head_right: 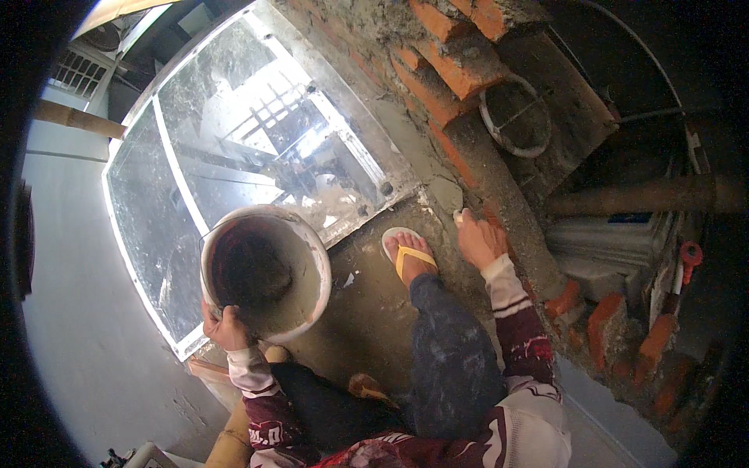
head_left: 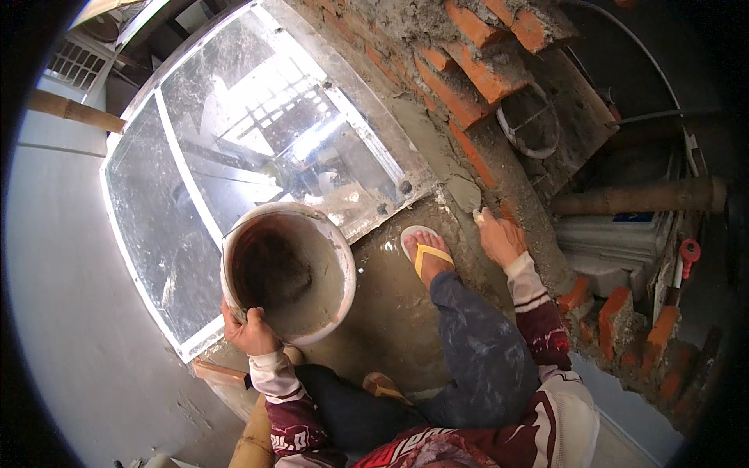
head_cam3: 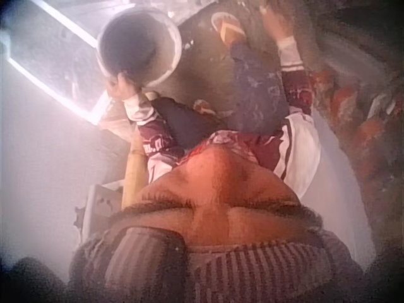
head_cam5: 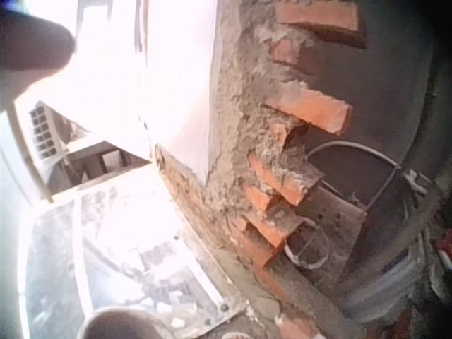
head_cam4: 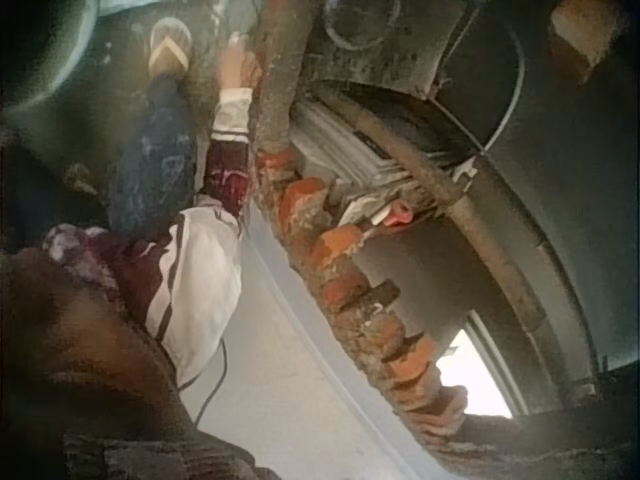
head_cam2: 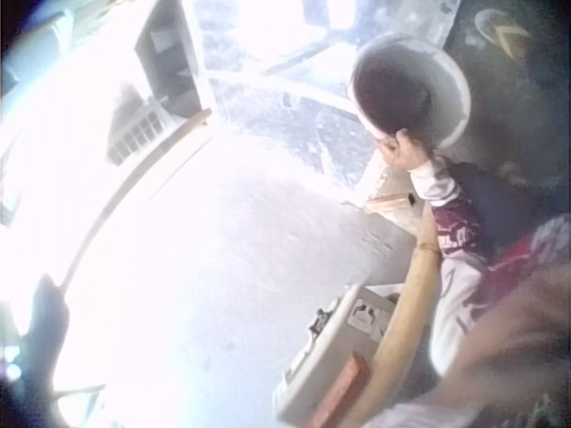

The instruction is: The person scoops cement from a bucket with a trowel and applies it to a floor area next to a brick wall. They repeatedly smooth the wet cement with the trowel, working along the wall and near a window.

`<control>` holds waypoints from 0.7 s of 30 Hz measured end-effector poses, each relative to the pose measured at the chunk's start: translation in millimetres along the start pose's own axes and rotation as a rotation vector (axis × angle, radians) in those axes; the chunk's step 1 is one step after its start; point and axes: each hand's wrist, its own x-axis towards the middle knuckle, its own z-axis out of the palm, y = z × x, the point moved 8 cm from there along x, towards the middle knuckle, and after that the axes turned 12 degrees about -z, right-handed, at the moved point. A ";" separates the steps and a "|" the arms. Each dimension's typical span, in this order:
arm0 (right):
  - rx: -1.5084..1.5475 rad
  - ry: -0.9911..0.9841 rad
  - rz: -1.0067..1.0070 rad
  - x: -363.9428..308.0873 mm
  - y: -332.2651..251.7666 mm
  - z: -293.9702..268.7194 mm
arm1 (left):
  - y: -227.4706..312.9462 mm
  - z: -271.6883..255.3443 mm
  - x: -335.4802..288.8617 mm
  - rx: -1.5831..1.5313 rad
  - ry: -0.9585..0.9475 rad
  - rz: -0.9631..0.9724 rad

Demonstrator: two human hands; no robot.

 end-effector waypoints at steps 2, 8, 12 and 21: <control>0.028 0.122 -0.047 -3.0 -7.2 -18.3 | 1.7 3.2 -0.4 0.000 -0.010 0.016; 0.112 0.252 -0.177 89.5 -43.5 -35.7 | -1.6 11.6 3.0 0.017 -0.040 0.044; 0.054 0.192 -0.184 157.2 -75.3 -48.4 | -10.0 16.4 4.9 0.001 -0.069 0.012; 0.009 0.141 -0.159 209.9 -85.5 -38.0 | 0.8 33.7 -1.2 -0.027 -0.084 0.027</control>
